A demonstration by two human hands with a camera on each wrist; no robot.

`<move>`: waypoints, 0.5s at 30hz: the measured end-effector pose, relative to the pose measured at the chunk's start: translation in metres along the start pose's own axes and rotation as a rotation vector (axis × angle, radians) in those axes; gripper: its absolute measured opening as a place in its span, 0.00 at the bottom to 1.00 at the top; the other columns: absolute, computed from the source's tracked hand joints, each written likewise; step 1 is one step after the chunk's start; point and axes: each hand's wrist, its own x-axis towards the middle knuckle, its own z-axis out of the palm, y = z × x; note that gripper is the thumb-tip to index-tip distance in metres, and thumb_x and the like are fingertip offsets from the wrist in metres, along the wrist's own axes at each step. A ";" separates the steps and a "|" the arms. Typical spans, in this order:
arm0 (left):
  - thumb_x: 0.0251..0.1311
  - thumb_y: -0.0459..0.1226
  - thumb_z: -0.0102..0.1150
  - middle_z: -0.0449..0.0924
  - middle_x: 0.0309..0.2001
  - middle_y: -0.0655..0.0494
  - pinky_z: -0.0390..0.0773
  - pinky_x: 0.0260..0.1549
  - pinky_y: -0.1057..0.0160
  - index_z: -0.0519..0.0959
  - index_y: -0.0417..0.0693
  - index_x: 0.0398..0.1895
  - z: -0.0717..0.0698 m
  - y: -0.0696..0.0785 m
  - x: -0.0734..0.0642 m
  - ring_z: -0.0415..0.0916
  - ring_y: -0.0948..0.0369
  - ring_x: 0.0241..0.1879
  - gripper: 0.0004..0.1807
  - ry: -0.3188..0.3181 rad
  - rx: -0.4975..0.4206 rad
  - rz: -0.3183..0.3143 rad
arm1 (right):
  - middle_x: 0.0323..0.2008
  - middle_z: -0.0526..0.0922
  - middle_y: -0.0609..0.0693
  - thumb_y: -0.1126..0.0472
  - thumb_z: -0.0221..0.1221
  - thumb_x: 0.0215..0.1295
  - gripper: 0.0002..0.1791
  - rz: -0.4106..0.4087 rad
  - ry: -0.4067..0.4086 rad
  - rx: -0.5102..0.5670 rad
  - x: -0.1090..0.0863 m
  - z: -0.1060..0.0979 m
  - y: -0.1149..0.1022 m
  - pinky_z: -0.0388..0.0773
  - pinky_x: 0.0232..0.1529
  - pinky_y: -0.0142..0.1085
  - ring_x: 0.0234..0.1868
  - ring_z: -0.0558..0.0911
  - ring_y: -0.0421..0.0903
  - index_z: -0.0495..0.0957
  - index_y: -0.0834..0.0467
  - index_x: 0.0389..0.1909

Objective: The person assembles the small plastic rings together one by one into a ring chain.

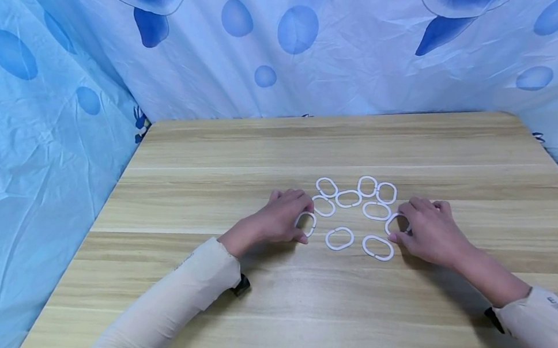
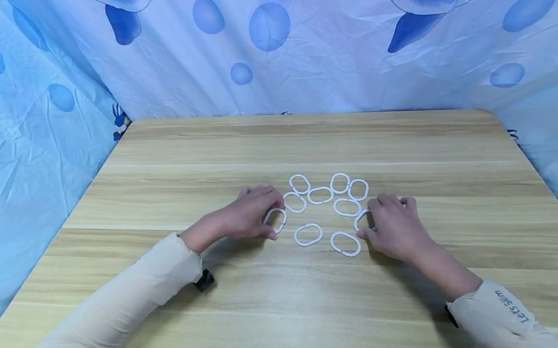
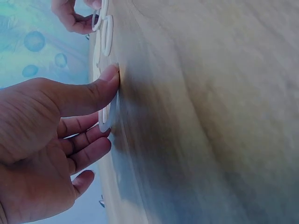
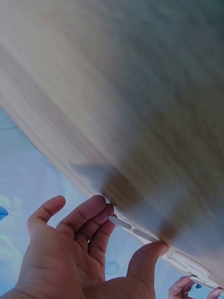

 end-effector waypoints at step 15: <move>0.48 0.51 0.72 0.73 0.51 0.56 0.60 0.51 0.52 0.76 0.50 0.56 0.003 0.005 -0.012 0.67 0.56 0.54 0.32 0.133 0.053 0.057 | 0.36 0.82 0.60 0.52 0.70 0.45 0.24 -0.081 0.116 0.049 0.004 -0.005 0.004 0.73 0.43 0.56 0.39 0.80 0.59 0.82 0.65 0.40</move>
